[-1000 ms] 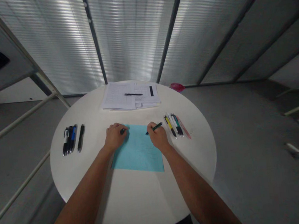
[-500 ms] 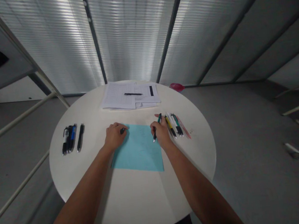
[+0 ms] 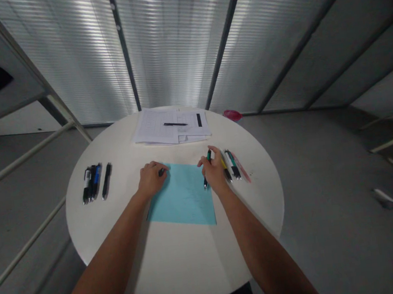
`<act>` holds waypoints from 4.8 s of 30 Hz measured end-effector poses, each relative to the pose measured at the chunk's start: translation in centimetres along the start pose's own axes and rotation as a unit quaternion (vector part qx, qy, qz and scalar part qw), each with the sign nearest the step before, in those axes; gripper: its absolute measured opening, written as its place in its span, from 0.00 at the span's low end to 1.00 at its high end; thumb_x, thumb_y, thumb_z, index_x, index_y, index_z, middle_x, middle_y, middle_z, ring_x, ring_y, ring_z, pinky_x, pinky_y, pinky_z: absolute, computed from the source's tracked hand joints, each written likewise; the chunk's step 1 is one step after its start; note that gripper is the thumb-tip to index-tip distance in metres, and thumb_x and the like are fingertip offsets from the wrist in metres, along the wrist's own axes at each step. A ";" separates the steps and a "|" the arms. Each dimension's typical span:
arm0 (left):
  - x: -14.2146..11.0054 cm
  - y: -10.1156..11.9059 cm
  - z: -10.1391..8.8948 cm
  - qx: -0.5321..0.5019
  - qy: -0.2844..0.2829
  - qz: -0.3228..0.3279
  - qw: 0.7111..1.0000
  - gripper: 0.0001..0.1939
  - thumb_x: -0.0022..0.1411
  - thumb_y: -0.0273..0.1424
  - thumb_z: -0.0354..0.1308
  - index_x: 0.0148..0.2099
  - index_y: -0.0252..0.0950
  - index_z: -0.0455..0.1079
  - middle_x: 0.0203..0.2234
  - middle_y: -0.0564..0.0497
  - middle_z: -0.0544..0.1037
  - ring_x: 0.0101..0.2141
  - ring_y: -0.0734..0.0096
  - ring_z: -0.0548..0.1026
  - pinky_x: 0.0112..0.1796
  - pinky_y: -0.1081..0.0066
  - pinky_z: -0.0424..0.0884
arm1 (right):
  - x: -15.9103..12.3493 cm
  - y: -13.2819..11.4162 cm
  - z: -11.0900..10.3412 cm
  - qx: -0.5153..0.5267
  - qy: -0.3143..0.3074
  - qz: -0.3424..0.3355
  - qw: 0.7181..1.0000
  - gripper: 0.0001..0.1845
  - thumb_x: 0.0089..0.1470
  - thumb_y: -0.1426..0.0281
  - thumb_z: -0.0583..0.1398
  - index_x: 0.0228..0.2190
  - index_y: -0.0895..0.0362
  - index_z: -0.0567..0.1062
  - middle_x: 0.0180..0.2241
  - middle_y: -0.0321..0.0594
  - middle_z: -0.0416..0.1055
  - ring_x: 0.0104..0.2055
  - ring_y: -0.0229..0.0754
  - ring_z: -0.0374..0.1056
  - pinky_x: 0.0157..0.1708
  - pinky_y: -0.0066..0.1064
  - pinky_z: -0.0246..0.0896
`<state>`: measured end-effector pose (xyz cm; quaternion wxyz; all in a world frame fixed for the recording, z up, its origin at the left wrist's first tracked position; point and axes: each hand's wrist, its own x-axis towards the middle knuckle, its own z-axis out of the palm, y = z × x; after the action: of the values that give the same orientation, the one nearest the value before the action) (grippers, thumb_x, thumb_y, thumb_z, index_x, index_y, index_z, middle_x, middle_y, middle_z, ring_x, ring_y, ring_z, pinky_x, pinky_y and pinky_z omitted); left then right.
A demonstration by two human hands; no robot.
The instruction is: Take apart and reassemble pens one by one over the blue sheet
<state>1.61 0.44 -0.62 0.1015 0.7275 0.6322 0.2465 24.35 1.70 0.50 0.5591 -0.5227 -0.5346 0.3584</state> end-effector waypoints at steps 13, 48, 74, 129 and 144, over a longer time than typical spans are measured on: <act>0.1 -0.1 0.0 0.002 -0.008 -0.008 1.000 0.12 0.56 0.31 0.54 0.41 0.44 0.77 0.40 0.48 0.76 0.42 0.61 0.72 0.47 0.60 0.66 | -0.3 -0.5 -3.4 -0.486 -0.021 -0.051 0.872 0.32 0.52 0.78 0.51 0.60 0.54 0.60 0.56 0.47 0.60 0.54 0.47 0.62 0.48 0.36 0.60; -0.7 -0.2 -3.6 0.122 0.234 -0.180 0.948 0.18 0.59 0.32 0.51 0.50 0.39 0.72 0.51 0.41 0.67 0.53 0.49 0.61 0.51 0.52 0.54 | -0.7 0.6 -0.5 -0.405 -0.176 -0.153 0.884 0.14 0.55 0.76 0.55 0.41 0.53 0.77 0.40 0.41 0.70 0.44 0.43 0.61 0.48 0.35 0.54; -1.0 -4.2 -3.7 0.136 0.238 -0.338 0.900 0.20 0.57 0.28 0.50 0.52 0.38 0.70 0.50 0.38 0.67 0.51 0.45 0.63 0.46 0.49 0.59 | -0.5 0.8 -0.5 -0.399 -0.176 -0.145 0.888 0.14 0.55 0.75 0.56 0.40 0.52 0.77 0.40 0.40 0.70 0.43 0.42 0.62 0.48 0.34 0.54; 0.7 0.7 -0.1 -0.536 0.062 -0.116 0.834 0.13 0.51 0.38 0.63 0.35 0.33 0.73 0.24 0.52 0.73 0.20 0.78 0.66 0.23 0.74 0.61 | 1.0 1.8 0.0 0.163 -0.078 0.099 0.978 0.14 0.48 0.58 0.61 0.32 0.55 0.74 0.19 0.30 0.66 0.19 0.31 0.60 0.18 0.24 0.54; 0.7 0.8 -0.3 -0.511 0.061 -0.134 0.847 0.14 0.51 0.41 0.62 0.31 0.34 0.71 0.20 0.54 0.71 0.19 0.79 0.65 0.23 0.75 0.60 | 1.0 1.5 0.0 0.164 -0.083 0.116 0.976 0.14 0.45 0.58 0.63 0.31 0.55 0.73 0.20 0.30 0.66 0.19 0.32 0.60 0.18 0.25 0.52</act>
<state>2.24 0.95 0.15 0.4522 0.4643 0.5130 0.5628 24.78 2.94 -0.69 0.5454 -0.4508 -0.4491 0.5456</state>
